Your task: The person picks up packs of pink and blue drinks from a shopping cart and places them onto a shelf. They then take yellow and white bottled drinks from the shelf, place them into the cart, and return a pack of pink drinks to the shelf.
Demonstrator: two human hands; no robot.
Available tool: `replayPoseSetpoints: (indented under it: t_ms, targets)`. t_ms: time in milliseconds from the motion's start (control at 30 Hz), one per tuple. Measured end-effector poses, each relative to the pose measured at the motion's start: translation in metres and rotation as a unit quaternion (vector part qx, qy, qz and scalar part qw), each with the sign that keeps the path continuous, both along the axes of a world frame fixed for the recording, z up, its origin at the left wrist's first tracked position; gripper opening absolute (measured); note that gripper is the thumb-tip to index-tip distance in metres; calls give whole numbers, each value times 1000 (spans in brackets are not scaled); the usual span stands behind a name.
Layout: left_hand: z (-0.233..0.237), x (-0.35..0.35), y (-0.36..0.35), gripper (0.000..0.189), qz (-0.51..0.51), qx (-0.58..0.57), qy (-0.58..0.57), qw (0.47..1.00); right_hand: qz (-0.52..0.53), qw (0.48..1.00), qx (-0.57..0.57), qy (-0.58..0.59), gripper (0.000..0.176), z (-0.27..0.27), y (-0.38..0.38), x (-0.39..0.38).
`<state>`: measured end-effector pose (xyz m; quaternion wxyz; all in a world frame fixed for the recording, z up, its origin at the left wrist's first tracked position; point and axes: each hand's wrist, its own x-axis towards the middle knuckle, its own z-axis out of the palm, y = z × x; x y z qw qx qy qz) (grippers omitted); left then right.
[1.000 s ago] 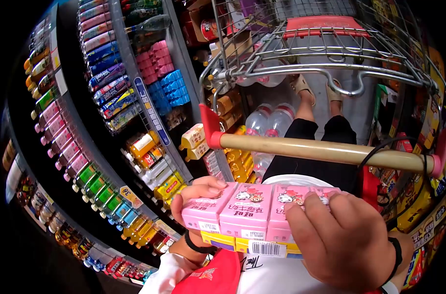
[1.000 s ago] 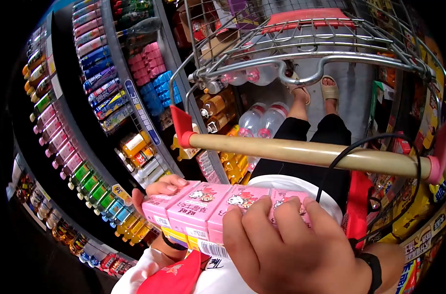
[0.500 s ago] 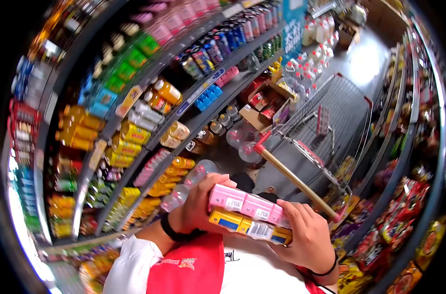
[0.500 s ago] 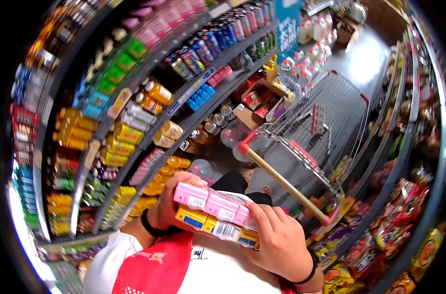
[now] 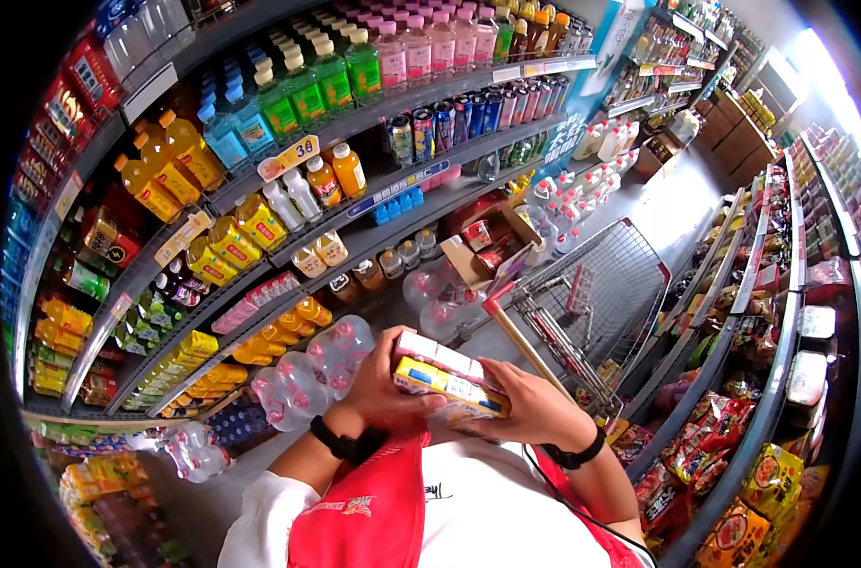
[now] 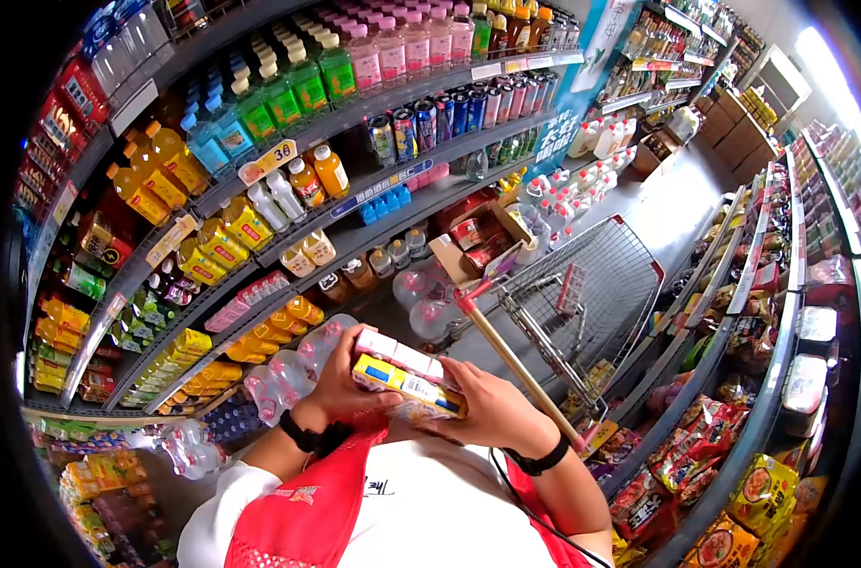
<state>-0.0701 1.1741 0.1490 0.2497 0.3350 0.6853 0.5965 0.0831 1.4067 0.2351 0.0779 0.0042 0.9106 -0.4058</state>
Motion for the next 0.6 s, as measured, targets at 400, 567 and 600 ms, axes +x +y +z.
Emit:
replayPoseSetpoints:
  t_ms: [400, 567, 600]
  targets:
    - [-31, -2, 15, 85, 15, -10, -181, 983, 26, 976, -157, -150, 75, -32, 33, -20]
    - [-32, -39, 43, 88, -10, 25, -116, 993, -3, 992, -102, -73, 81, -20, 51, -46]
    - [-31, -45, 49, 90, -12, 26, -85, 996, -16, 997, -57, -56, 84, -15, 53, -49]
